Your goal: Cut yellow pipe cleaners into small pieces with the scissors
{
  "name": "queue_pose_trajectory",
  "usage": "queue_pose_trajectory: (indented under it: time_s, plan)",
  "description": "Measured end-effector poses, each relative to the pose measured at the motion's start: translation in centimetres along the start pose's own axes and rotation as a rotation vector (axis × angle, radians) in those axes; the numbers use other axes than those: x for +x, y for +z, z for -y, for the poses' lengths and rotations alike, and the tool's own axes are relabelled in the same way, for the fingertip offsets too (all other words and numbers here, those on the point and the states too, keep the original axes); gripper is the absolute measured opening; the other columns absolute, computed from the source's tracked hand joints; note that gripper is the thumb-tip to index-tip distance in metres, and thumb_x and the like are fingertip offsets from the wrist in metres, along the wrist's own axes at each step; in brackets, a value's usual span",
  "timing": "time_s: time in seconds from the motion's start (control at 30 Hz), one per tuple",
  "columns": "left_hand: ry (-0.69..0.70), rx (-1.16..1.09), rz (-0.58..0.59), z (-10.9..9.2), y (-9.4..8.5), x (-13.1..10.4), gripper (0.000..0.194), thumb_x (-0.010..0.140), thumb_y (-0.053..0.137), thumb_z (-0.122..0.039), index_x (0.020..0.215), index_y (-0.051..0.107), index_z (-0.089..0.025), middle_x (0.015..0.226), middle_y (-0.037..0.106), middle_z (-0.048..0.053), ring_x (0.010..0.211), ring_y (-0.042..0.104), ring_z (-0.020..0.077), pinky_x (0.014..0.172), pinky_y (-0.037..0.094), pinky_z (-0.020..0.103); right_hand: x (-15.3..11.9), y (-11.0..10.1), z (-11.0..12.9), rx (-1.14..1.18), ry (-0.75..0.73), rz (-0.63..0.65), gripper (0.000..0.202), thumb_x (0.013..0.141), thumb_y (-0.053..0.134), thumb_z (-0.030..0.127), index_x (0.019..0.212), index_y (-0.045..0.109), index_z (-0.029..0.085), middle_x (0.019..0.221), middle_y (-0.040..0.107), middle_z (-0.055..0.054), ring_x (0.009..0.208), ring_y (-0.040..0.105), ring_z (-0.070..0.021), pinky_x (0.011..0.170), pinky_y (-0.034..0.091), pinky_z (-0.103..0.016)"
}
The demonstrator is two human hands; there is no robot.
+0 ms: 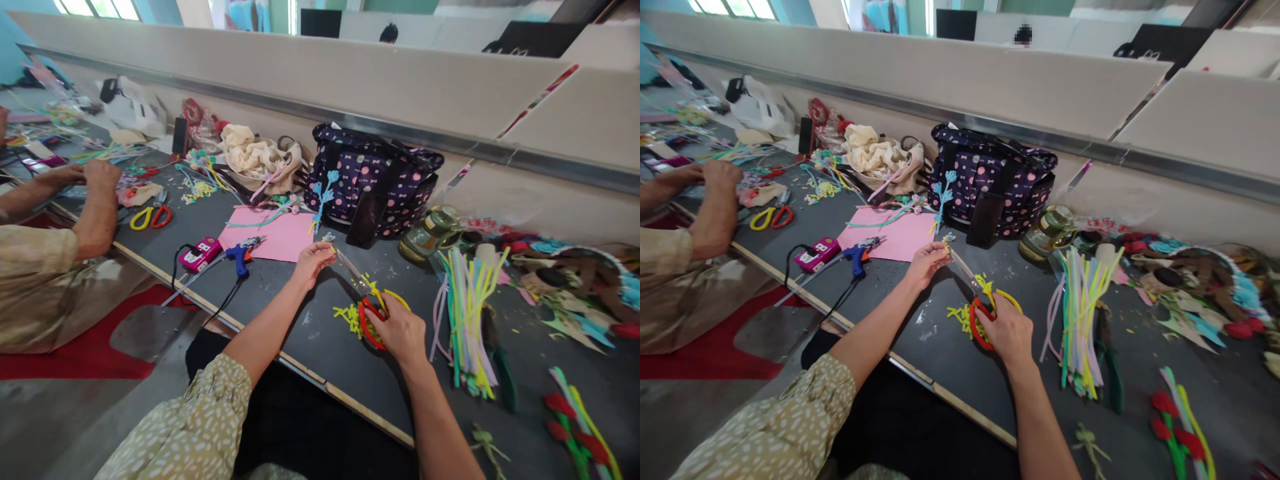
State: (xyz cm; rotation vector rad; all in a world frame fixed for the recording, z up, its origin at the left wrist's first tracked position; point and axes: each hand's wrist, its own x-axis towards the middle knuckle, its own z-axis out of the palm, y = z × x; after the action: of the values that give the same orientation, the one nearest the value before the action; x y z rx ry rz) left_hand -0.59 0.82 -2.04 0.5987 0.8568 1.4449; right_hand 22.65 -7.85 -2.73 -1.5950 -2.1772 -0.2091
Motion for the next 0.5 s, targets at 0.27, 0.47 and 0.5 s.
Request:
queue_pose_trajectory:
  time_s: [0.27, 0.47, 0.5]
  plan:
    - [-0.009, -0.021, 0.007, -0.14, 0.03, -0.07, 0.033, 0.056, 0.083, -0.021, 0.083, 0.064, -0.014, 0.072, 0.069, 0.002, 0.063, 0.063, 0.0119, 0.070, 0.052, 0.028, -0.02, 0.16, 0.02, 0.030, -0.001, -0.010, 0.044, 0.084, 0.049, 0.054, 0.105, 0.063, 0.017, 0.088, 0.071, -0.006, 0.070, 0.064, -0.0160, 0.058, 0.038, -0.025]
    - [0.000, -0.002, 0.009, -0.09, 0.03, -0.13, 0.035, 0.055, 0.084, -0.022, 0.083, 0.065, -0.014, 0.073, 0.069, 0.003, 0.063, 0.063, 0.0127, 0.072, 0.053, 0.030, 0.00, -0.15, 0.49, 0.030, -0.007, 0.046, 0.043, 0.083, 0.049, 0.054, 0.104, 0.060, 0.018, 0.078, 0.068, -0.002, 0.067, 0.063, -0.0153, 0.056, 0.035, -0.025]
    - [0.000, 0.001, 0.011, -0.05, 0.00, -0.11, 0.035, 0.055, 0.084, -0.023, 0.083, 0.065, -0.014, 0.073, 0.069, 0.003, 0.063, 0.063, 0.0127, 0.072, 0.053, 0.030, 0.02, -0.27, 0.60, 0.024, -0.005, 0.056, 0.042, 0.083, 0.049, 0.054, 0.104, 0.059, 0.018, 0.077, 0.067, -0.002, 0.066, 0.062, -0.0150, 0.056, 0.034, -0.025]
